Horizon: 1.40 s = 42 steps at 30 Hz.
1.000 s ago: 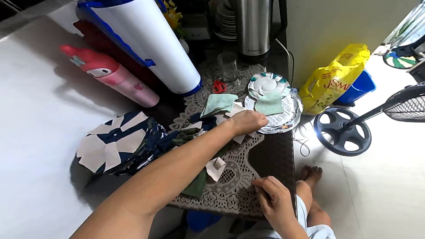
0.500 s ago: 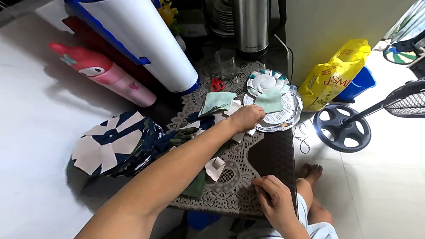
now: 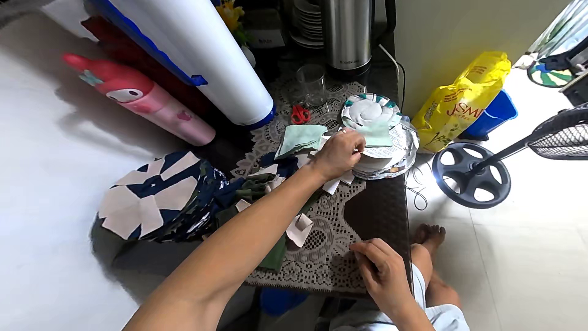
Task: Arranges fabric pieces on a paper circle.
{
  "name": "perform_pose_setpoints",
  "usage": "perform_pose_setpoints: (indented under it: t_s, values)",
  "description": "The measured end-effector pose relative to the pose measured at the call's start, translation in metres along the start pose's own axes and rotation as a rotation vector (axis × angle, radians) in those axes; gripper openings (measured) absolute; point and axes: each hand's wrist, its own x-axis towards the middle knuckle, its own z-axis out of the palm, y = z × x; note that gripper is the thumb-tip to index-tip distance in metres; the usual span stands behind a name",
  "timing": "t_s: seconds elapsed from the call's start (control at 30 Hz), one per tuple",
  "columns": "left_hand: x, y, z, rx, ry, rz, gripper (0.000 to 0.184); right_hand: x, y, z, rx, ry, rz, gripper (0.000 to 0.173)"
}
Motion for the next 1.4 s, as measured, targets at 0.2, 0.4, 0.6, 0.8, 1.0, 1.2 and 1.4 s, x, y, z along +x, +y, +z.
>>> perform_pose_setpoints:
  t_s: [0.2, 0.4, 0.6, 0.8, 1.0, 1.2, 1.4]
  values:
    - [-0.048, 0.024, -0.009, 0.142, 0.251, 0.223, 0.012, 0.000, -0.003, -0.006, -0.027, 0.240, -0.079, 0.020]
    - [-0.157, 0.067, 0.004, 0.106, 0.086, 0.335, 0.022, 0.001, -0.007, -0.027, 0.020, 0.341, -0.060, 0.018]
    - [-0.209, 0.087, 0.017, 0.080, 0.057, 0.302, 0.020, 0.014, -0.019, -0.021, -0.387, 0.059, -0.044, 0.024]
    - [-0.185, 0.071, -0.016, 0.050, 0.105, 0.061, 0.029, 0.007, -0.011, -0.001, -0.593, -0.143, -0.003, 0.033]
    - [-0.084, -0.007, -0.098, 0.088, 0.026, -0.576, 0.026, 0.006, -0.010, -0.001, -0.606, -0.131, -0.014, 0.033]
    - [-0.049, -0.043, -0.105, 0.006, -0.113, -0.759, 0.020, 0.004, -0.008, -0.001, -0.607, -0.125, -0.006, 0.033]
    - [-0.049, -0.049, -0.097, 0.023, -0.126, -0.766, 0.018, 0.003, -0.007, -0.001, -0.604, -0.124, -0.010, 0.033]
